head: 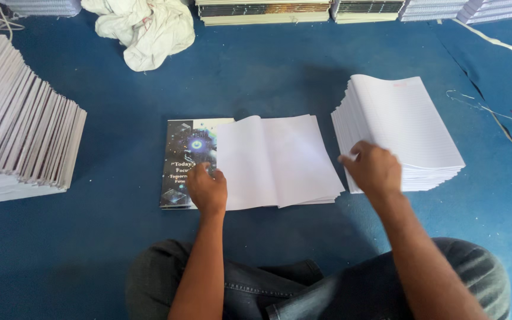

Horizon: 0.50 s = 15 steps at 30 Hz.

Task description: The person sits on the floor and repeatedly inserts a stack of loose index pages into a printed booklet cover, then places the assembled booklet onto a growing stack. The process is repeated multiple times with identical materials.

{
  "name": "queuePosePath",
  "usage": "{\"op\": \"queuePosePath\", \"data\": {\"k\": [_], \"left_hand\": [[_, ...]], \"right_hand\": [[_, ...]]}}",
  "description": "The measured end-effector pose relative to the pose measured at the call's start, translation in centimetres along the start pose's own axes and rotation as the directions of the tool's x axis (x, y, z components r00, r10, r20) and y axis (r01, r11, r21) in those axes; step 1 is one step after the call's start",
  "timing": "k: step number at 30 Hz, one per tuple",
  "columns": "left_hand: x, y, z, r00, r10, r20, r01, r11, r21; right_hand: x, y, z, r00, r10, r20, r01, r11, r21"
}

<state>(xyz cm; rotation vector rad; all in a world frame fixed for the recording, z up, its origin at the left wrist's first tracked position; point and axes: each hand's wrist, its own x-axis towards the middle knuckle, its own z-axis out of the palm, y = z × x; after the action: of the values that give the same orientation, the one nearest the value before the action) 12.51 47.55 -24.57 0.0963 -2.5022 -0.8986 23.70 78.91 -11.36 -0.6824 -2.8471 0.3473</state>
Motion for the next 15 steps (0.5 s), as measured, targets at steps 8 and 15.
{"op": "queuePosePath", "data": {"k": [8, 15], "left_hand": [[-1.4, 3.3, 0.9, 0.976, 0.008, 0.218, 0.07, 0.935, -0.348], [-2.9, 7.1, 2.1, 0.864, 0.033, 0.502, 0.273, 0.807, -0.524]], "right_hand": [[4.2, 3.9, -2.2, 0.997, 0.048, 0.066, -0.025, 0.947, -0.321], [5.8, 7.8, -0.7, 0.999, -0.035, 0.017, 0.037, 0.989, -0.143]]}}
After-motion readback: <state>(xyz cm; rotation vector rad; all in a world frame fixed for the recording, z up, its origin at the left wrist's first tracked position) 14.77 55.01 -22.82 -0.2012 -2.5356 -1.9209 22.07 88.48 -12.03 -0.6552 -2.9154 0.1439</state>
